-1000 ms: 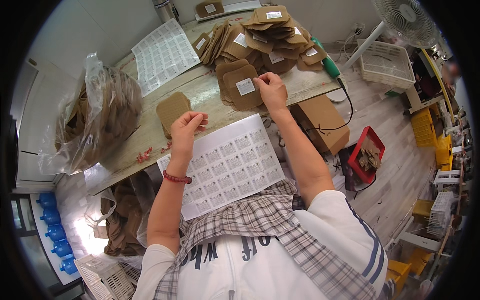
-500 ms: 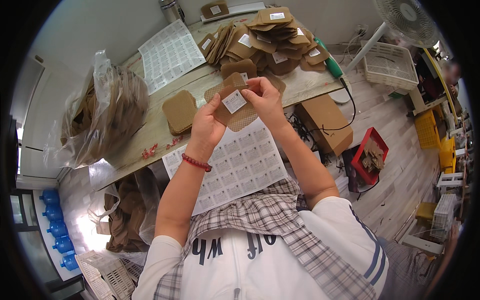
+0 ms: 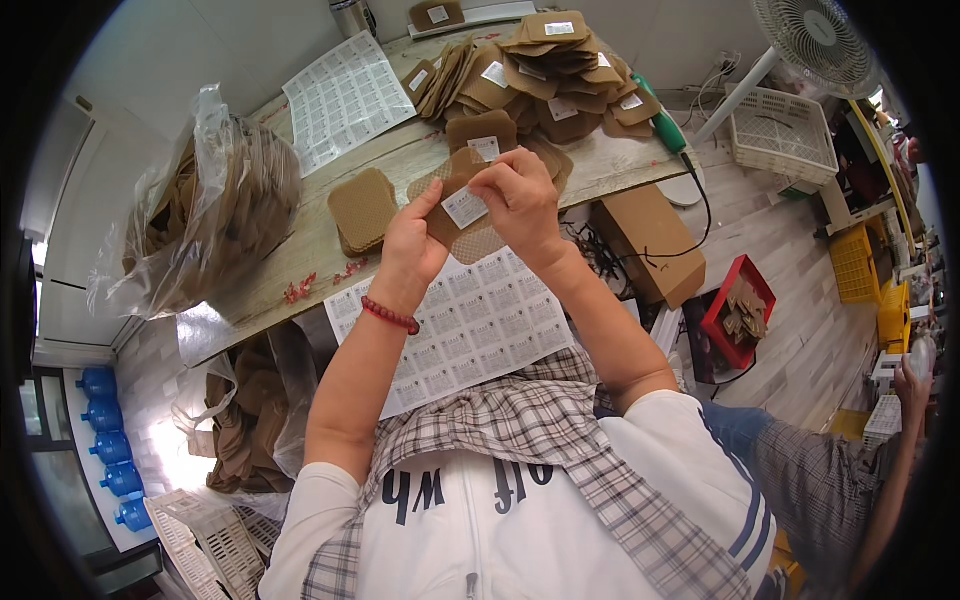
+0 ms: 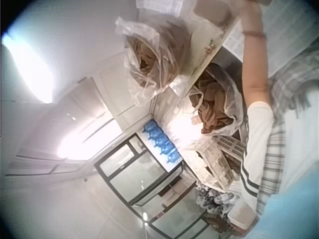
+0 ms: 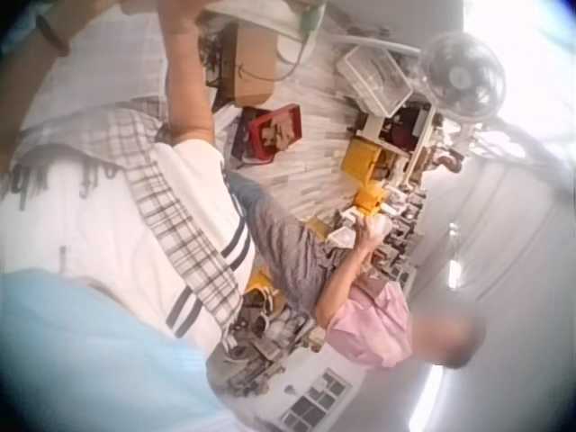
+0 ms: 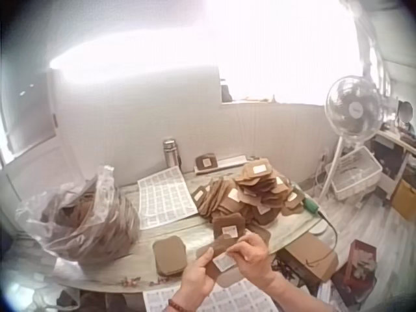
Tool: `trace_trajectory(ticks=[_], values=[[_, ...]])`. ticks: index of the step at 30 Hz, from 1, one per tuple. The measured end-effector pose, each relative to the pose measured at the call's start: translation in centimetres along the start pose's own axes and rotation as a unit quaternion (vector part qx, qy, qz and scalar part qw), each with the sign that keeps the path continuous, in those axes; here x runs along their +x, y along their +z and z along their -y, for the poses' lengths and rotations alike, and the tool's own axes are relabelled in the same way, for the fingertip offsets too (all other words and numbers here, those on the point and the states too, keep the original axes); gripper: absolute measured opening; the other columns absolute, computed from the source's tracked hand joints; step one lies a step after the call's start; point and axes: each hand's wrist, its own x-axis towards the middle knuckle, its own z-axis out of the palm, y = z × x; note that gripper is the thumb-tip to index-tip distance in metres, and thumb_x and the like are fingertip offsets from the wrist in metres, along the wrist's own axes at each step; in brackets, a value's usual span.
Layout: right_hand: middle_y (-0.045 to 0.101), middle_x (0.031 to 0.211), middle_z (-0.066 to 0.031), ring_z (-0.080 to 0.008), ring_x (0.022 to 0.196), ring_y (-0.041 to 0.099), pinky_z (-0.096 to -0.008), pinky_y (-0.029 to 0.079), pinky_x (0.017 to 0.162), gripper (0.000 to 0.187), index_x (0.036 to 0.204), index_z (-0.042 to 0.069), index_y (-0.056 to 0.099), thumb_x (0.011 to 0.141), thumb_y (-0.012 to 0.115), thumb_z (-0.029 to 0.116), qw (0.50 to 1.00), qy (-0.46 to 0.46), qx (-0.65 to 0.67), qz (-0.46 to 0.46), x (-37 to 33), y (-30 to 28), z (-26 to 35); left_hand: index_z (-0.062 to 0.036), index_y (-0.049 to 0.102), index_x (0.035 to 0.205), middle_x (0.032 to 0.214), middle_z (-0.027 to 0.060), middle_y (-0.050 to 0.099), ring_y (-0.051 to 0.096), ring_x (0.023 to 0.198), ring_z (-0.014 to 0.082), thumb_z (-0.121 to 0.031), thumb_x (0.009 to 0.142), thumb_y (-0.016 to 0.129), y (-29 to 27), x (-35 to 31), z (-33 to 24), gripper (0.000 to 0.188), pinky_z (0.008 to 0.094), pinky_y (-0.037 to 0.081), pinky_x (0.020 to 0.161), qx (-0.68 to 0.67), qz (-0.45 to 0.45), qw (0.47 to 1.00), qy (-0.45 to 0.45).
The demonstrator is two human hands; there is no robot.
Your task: The person repeatedly picks small brown paper pouches from a plastic bag, peels a label from a sheet, and sticks it onto each pouch. Labeled pouches are stacked on the table. The person occasionally adjusts the label sheet and repositions the pouch stack.
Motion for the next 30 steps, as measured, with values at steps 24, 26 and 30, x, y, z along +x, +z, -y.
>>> trace_trajectory(ticks=[24,26,30], values=[[0.062,0.076,-0.0054,-0.0108,0.069,0.055,-0.0268,0.047,0.063,0.006,0.093,-0.001,0.059,0.093,0.063,0.003,0.954,0.222,0.182,0.086,-0.5,1.2,2.1,0.0030,0.059,0.115,0.111,0.0123,0.066,0.065,0.100,0.0224,-0.026,0.100,0.058,-0.7,-0.6,-4.0,0.032,0.0389,0.055,0.091,0.099,0.021,0.995,-0.022],[0.063,0.076,-0.0058,-0.0114,0.069,0.056,-0.0272,0.048,0.064,0.006,0.092,-0.001,0.059,0.093,0.063,0.004,0.958,0.212,0.177,0.083,-0.5,1.2,2.0,0.0030,0.059,0.115,0.111,0.0121,0.066,0.065,0.100,0.0224,-0.027,0.100,0.058,-0.8,-0.6,-4.0,0.033,0.0388,0.055,0.091,0.100,0.026,0.994,-0.025],[0.064,0.078,-0.0075,-0.0134,0.069,0.058,-0.0286,0.049,0.065,0.007,0.092,-0.001,0.059,0.092,0.064,0.004,0.963,0.207,0.152,0.078,-0.3,1.2,2.4,0.0030,0.059,0.114,0.111,0.0118,0.066,0.065,0.100,0.0221,-0.027,0.100,0.058,-0.9,-0.5,-4.0,0.034,0.0386,0.054,0.091,0.102,0.022,0.994,-0.031]])
